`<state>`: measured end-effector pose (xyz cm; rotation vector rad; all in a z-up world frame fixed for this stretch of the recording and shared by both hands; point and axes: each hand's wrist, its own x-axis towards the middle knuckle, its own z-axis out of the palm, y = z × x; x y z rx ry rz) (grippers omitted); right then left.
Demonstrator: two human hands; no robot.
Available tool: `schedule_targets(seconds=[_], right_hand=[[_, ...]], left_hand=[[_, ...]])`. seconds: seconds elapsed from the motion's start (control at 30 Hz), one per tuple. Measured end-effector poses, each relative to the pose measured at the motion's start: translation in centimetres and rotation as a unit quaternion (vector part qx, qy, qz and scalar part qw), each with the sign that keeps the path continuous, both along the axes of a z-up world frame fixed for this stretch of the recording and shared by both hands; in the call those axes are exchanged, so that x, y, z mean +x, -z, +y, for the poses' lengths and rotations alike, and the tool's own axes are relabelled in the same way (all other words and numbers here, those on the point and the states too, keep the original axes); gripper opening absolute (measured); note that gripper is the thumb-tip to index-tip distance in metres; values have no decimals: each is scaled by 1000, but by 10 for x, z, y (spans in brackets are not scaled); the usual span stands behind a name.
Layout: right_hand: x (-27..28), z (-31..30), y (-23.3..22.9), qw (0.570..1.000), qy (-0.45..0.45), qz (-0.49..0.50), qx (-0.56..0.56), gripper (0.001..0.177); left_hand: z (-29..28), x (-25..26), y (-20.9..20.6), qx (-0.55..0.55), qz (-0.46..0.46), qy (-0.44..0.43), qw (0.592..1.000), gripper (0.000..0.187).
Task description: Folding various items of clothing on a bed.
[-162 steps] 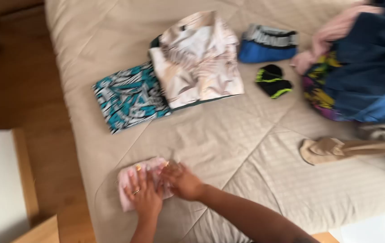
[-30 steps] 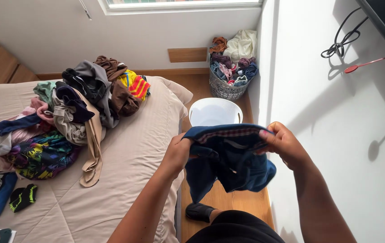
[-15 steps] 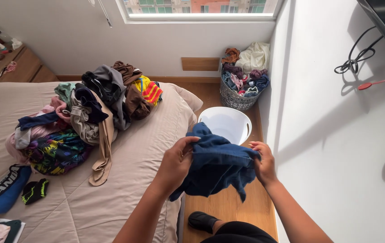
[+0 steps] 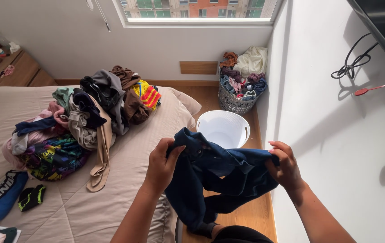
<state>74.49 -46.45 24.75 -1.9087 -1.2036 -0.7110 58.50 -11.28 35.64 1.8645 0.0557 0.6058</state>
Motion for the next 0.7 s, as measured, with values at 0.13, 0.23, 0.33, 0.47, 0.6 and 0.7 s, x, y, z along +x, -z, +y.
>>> schedule_targets(seconds=[0.13,0.23,0.33,0.47,0.6,0.7], right_hand=[[-5,-1,-23,996,34,-42,71,56],[-9,-4,-33,982,152,-83,69,50],[7,-23,-10,977,113,155,90,39],[33,-43,-3,760,-131,602,207,39],[33,-45,-36,816,-151,557,17,60],[5,-16,-76,840,114,460,-265,43]], left_hand=[[4,2,-8,40,-68,29,996,13],[11,2,-12,103,47,-15,993,14],[18,3,-9,263,-38,-8,964,17],[26,5,-11,54,140,100,984,26],[33,1,26,-95,234,314,915,26],[45,7,94,281,171,45,943,12]])
